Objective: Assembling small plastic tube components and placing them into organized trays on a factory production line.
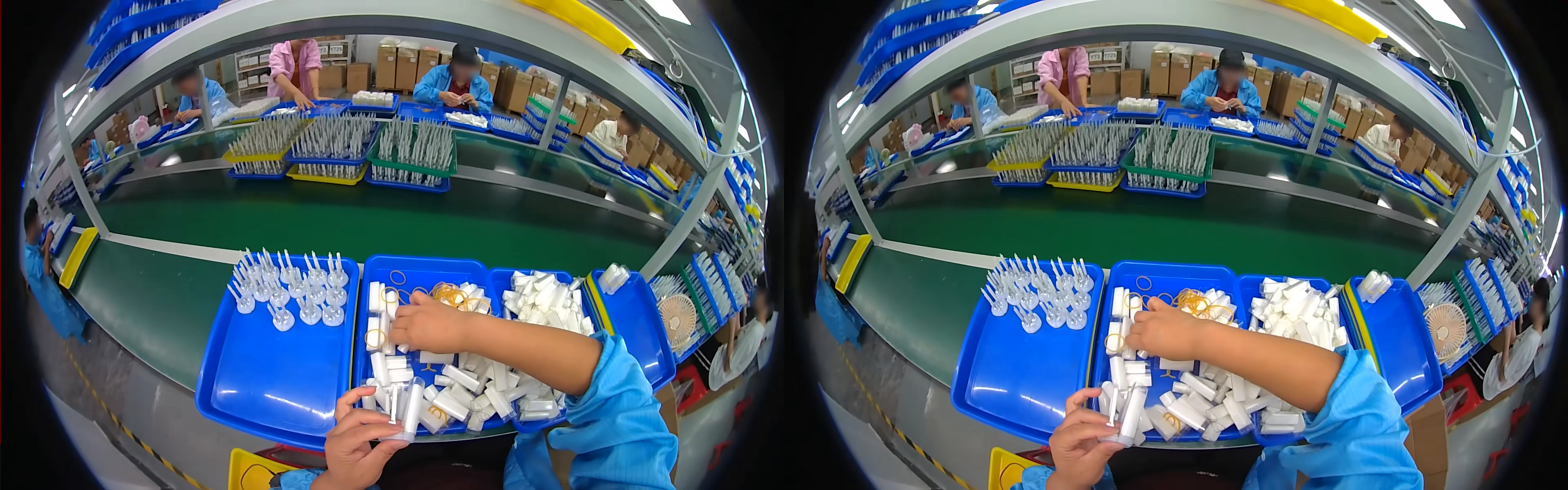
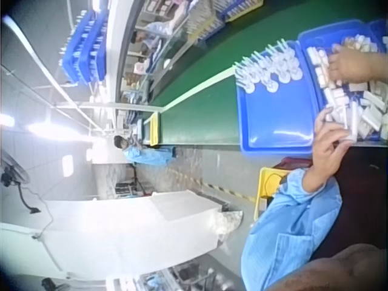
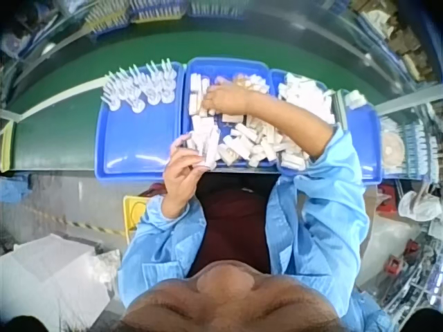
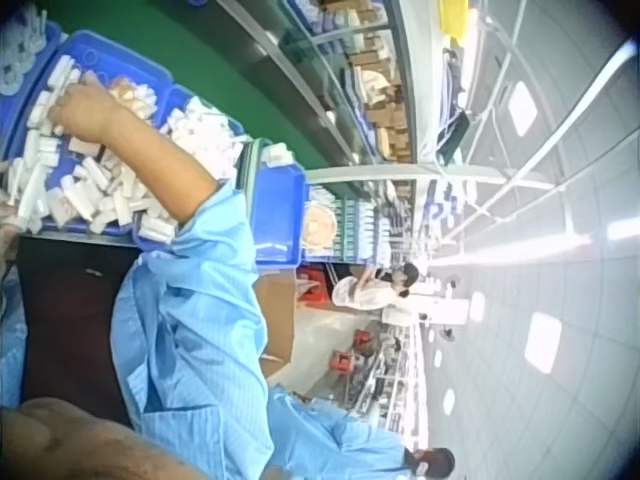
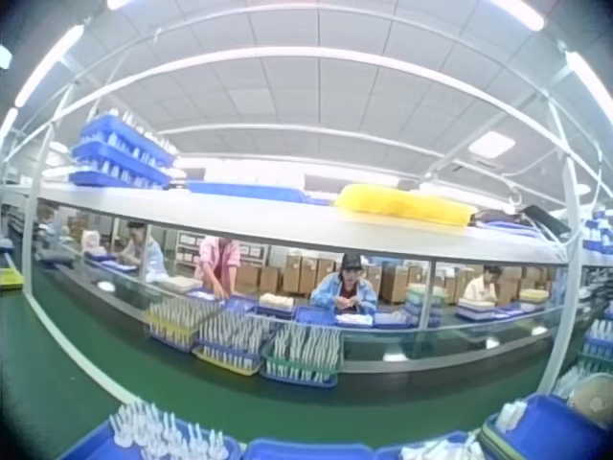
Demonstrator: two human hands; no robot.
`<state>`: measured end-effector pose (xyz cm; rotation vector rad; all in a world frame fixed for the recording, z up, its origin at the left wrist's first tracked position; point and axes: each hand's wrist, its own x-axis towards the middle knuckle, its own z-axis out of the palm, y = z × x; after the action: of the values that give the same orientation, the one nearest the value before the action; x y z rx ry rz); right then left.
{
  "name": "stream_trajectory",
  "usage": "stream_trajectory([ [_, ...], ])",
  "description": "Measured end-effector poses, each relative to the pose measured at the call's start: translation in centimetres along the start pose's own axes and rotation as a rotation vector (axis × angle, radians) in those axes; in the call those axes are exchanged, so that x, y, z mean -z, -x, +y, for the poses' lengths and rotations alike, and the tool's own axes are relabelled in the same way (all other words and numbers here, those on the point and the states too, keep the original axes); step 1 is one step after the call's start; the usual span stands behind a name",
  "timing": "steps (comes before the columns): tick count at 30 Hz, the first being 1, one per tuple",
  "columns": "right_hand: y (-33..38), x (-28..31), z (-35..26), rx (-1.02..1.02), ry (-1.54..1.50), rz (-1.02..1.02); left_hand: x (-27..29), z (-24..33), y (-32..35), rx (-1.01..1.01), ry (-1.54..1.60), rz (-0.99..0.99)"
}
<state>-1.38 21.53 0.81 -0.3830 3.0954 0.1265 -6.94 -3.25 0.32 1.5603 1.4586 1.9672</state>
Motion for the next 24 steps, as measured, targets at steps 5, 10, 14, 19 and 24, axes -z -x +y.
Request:
stream_trajectory([
  [5, 1.6, 3.0, -1.0, -0.211, -0.527, 0.232, -0.3, -0.1, -0.5, -0.077, -0.096, 0.006],
  [10, 2.9, 7.1, -4.2, -0.475, -1.585, 0.242, -0.8, 0.3, -0.3, -0.134, -0.115, -0.019],
  [14, 3.8, 7.2, -5.5, -0.637, -2.013, 0.266, -0.7, -0.3, 0.2, -0.111, -0.122, -0.102],
  [19, 4.7, 7.1, -6.0, -0.566, -2.105, 0.234, -0.9, -0.2, 0.2, -0.088, -0.108, -0.107],
  [24, 5.4, 6.9, -6.1, -0.464, -1.923, 0.22, -1.1, 0.2, -0.4, -0.112, -0.06, -0.101],
])
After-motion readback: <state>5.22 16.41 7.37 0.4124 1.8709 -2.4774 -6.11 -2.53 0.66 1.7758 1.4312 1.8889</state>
